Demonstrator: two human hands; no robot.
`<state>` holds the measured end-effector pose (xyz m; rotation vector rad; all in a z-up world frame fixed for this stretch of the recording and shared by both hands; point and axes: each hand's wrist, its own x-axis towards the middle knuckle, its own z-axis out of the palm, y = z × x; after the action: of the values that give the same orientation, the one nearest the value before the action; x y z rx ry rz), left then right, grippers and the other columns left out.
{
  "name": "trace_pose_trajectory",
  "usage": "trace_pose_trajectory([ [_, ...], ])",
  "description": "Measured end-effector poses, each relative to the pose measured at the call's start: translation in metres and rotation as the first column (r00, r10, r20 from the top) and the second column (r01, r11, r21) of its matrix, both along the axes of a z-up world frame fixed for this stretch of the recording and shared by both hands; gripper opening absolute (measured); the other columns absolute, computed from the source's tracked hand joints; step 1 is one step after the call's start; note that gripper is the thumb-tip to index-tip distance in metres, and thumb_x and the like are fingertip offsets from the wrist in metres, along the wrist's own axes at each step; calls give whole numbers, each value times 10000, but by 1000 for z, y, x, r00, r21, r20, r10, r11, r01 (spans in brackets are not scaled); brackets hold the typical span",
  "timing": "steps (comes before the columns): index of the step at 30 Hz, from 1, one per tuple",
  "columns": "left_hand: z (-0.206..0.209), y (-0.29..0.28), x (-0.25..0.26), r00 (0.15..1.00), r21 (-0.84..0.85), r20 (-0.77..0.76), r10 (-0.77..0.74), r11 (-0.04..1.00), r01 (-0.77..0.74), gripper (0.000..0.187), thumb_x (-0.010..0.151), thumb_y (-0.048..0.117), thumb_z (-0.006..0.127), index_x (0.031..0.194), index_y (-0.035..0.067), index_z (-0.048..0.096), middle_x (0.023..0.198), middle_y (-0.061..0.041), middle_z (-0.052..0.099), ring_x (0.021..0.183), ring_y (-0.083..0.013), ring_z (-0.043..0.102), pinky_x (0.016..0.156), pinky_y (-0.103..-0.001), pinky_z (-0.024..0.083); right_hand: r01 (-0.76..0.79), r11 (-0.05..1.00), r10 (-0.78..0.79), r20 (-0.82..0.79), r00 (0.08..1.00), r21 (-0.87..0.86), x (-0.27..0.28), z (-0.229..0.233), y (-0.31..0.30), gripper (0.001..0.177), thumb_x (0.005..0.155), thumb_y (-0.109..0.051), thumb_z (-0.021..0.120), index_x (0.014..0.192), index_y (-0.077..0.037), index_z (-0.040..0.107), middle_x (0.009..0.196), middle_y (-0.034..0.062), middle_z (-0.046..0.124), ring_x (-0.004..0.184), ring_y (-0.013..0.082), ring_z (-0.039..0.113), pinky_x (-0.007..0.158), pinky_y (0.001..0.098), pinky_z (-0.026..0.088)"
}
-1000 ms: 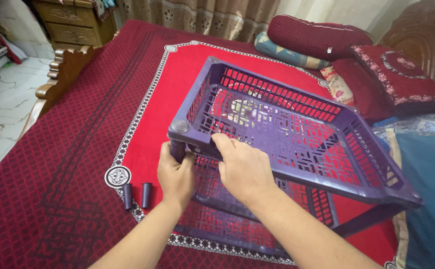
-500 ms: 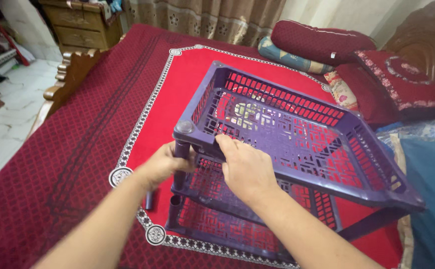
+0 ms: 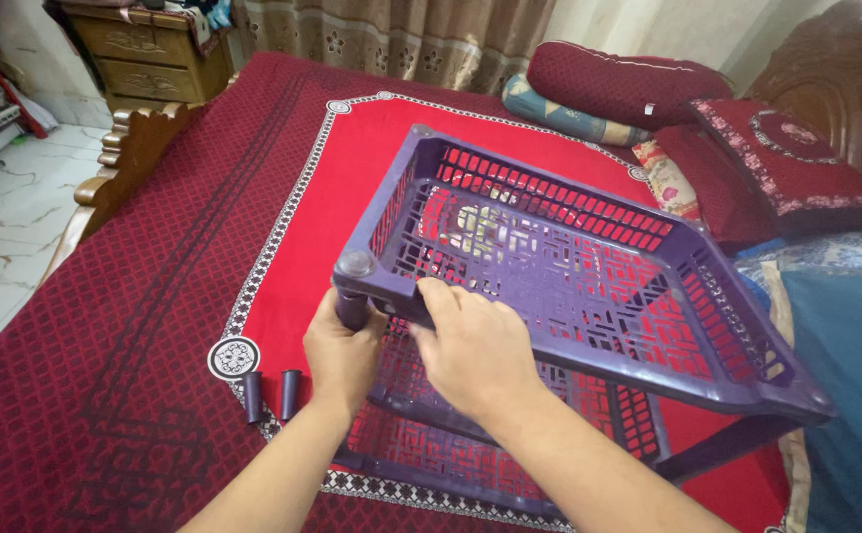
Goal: The person disassembles a purple plastic three-tier storage rack on a bed. They remove the vertical support poles one by one and then detach the top basket layer from the remaining frame.
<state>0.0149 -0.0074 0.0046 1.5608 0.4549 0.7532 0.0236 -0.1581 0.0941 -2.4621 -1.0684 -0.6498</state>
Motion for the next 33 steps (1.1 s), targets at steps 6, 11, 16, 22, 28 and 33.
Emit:
trace_pose_trajectory([
  [6,-12,4,3,1000,-18,22,-4,1000,4,104,839,52,748,884,62,654,700,37,628,648,-44,544,592,-279,486,-21,1000,22,-120,992,12,-7,11,7,501,884,-307,742,1274,-42,572,1061,169,710,960,378,684,796,509,512],
  [11,-12,10,4,995,12,56,-77,997,76,154,839,59,737,976,76,670,771,30,683,698,-48,604,643,-279,526,-127,981,154,-195,969,145,-5,26,19,590,886,-215,705,1423,-82,500,1246,225,650,1083,434,642,902,511,506],
  [16,-7,8,2,989,39,88,-116,993,113,232,821,80,741,1040,90,666,849,21,739,779,-49,665,695,-286,552,-160,983,178,-275,945,87,-2,35,37,549,883,-129,675,1405,-163,506,1242,177,644,1113,408,639,916,480,517],
  [22,-5,10,-2,982,28,-4,-190,981,190,172,897,136,730,1036,72,652,791,-16,693,730,-83,610,674,-312,533,-118,988,143,-291,946,102,-1,28,40,501,891,-87,652,1374,-180,560,1101,151,674,1024,378,668,874,477,529],
  [28,-8,15,-4,976,27,-20,-218,975,219,189,878,106,721,1043,84,631,819,-16,678,752,-85,608,697,-305,524,-97,985,136,-286,949,145,0,25,44,505,872,-57,651,1358,-180,591,1062,160,681,994,380,673,854,478,527],
  [33,-11,15,-6,973,5,-11,-231,973,231,169,883,97,724,1014,81,620,803,-8,659,744,-89,587,689,-307,514,-118,978,164,-282,945,174,-2,26,43,505,868,-44,644,1354,-176,602,1052,165,689,975,382,683,841,478,536],
])
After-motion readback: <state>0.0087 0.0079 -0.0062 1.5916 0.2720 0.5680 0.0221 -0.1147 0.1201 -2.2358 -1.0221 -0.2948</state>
